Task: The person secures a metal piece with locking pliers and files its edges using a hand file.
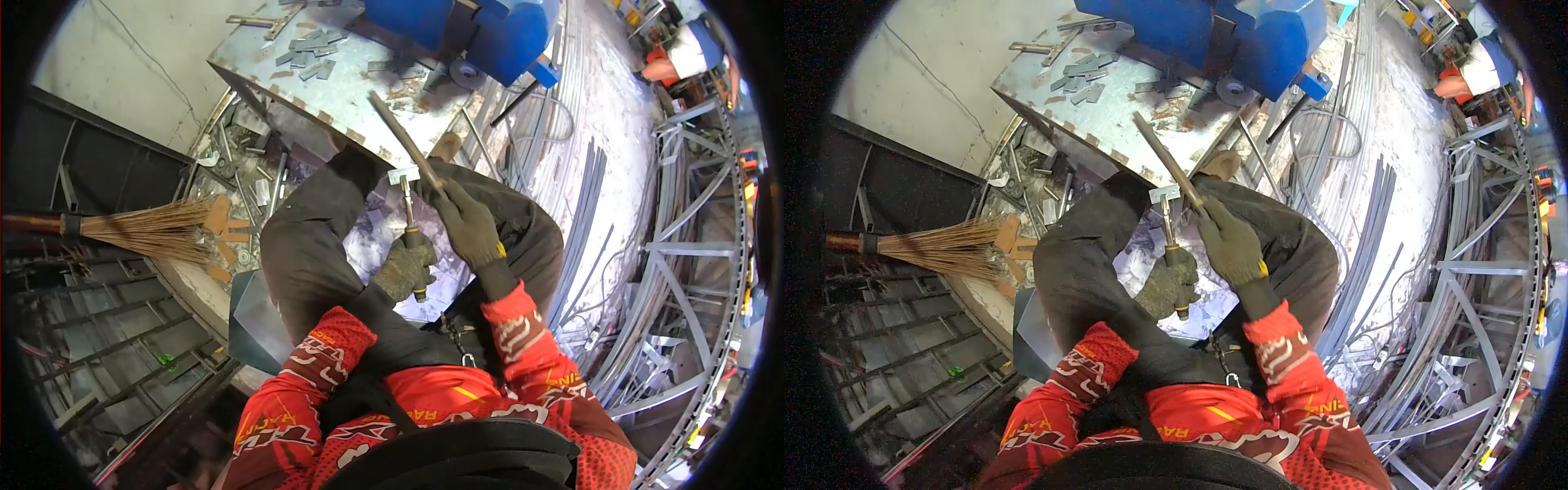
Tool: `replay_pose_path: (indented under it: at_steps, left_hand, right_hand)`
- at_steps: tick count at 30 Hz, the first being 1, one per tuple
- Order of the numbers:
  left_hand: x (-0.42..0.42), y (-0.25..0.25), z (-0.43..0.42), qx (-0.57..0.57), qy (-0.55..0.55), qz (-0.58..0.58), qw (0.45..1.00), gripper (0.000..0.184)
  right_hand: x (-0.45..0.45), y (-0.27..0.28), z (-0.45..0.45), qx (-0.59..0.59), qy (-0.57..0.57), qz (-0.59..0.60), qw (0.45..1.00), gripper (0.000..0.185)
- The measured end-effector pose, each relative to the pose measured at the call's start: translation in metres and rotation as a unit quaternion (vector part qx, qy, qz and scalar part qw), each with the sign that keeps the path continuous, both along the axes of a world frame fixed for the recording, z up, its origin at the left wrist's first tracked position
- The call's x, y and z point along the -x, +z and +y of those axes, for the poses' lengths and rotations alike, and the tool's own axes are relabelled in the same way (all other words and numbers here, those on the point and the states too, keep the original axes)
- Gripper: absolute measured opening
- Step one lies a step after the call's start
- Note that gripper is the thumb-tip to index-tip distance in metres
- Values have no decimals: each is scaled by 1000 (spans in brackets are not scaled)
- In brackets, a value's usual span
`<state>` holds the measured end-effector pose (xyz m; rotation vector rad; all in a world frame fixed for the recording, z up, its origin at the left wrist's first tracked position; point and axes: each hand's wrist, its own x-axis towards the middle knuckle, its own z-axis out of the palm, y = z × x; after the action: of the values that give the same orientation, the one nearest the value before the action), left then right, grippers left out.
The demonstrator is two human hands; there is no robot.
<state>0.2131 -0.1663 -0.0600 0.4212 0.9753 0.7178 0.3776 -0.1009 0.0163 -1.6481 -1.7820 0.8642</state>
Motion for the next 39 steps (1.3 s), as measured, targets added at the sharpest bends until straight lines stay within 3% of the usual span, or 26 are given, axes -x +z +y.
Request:
replay_pose_path:
  at_steps: [2, 3, 5, 7, 9, 10, 12, 17, 19, 21, 23, 25, 26, 28, 31, 33, 34, 36, 37, 39]
  left_hand:
    - [1, -13, -2, 17, 22, -118, 993, 33]
    - [-2, -12, -3, 23, 27, -124, 992, 33]
    - [-2, -1, -1, 10, 2, -47, 999, 31]
    - [-3, 8, -2, 14, 20, -68, 997, 28]
    - [-3, 16, 2, 39, 17, -12, 999, 25]
    - [-3, 15, 3, 37, 16, -10, 999, 25]
    - [-1, 11, 2, 58, 13, 1, 998, 24]
    - [0, 1, 2, 46, 19, -42, 998, 23]
    - [0, -2, 2, 66, 39, -86, 993, 22]
    - [-1, 6, 2, 57, 22, -40, 997, 24]
    - [1, 11, -3, 40, 15, -67, 997, 25]
    - [7, 14, 1, 13, 19, -95, 995, 26]
    - [12, 14, 2, 14, -4, -168, 986, 28]
    - [19, 15, 3, 21, -25, -280, 960, 32]
    - [22, 37, 4, 0, -53, -234, 971, 34]
    - [23, 35, 5, -7, -57, -257, 965, 35]
    - [24, 33, 4, -12, -64, -279, 958, 37]
    - [24, 24, 2, -14, -60, -288, 956, 39]
    - [23, 18, 2, -17, -55, -298, 953, 41]
    - [22, 8, 2, -49, -68, -272, 959, 46]
  right_hand:
    - [-14, 9, -30, 50, -42, 34, 997, 39]
    - [-21, 11, -46, 101, -89, 74, 988, 39]
    - [-33, -1, -73, 101, -102, 93, 985, 40]
    - [-34, -12, -78, 93, -120, 117, 981, 40]
    - [-24, -20, -67, -2, -29, 59, 998, 41]
    - [-14, -3, -50, 75, -29, 16, 997, 42]
    - [0, 6, -6, 47, -12, -12, 999, 42]
    - [-4, -8, -16, -24, 13, -35, 999, 43]
    - [-11, -9, -61, 12, -29, 20, 999, 42]
    - [-20, -8, -80, 29, -26, 10, 999, 42]
    - [-19, -9, -87, 42, -35, 5, 998, 42]
    - [-10, -3, -67, 147, -121, 291, 938, 39]
    - [-12, 15, -61, 223, -148, 346, 899, 36]
    - [-13, 11, -54, 224, -136, 378, 888, 35]
    - [-15, 8, -55, 231, -123, 408, 874, 35]
    - [-22, 0, -59, 212, -81, 297, 927, 34]
    - [-23, -5, -64, 213, -79, 297, 927, 34]
    - [-26, -11, -73, 20, 21, 77, 997, 32]
    - [-26, -11, -72, 19, 20, 76, 997, 32]
    - [-24, -9, -66, -27, 21, -50, 998, 34]
